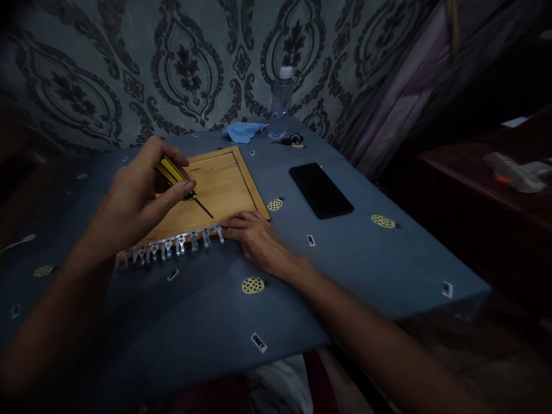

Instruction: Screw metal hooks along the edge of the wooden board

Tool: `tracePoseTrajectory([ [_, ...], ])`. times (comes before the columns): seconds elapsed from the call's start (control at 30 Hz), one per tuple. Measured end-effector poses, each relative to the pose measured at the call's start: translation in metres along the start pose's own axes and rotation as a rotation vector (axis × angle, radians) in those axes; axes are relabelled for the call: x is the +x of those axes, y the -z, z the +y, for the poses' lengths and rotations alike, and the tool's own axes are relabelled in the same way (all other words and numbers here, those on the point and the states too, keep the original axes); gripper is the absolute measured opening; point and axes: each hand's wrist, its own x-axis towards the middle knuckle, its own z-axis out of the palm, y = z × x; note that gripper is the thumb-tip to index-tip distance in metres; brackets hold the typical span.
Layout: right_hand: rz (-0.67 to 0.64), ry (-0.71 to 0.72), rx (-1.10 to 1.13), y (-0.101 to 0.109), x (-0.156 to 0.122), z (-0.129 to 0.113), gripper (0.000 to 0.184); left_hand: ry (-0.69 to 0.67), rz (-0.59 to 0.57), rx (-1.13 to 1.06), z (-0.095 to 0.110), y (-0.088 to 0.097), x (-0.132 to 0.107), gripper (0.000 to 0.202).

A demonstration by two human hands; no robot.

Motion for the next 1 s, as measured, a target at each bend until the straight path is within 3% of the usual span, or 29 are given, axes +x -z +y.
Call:
tracePoseTrajectory([
  [0.27, -0.029, -0.026, 0.010, 0.002, 0.001, -0.002, 0.062, -0.033, -0.079, 0.008, -0.002, -0.009, -0.001, 0.021],
  [0.77, -0.022, -0.012, -0.014, 0.000, 0.000, 0.000, 0.054, -0.020, -0.120, 0.007, -0.002, -0.019, -0.002, 0.021],
  [1.0, -0.025, -0.023, 0.009, 0.000, 0.001, 0.000, 0.063, -0.019, -0.142, -0.031, -0.002, -0.018, -0.002, 0.021],
])
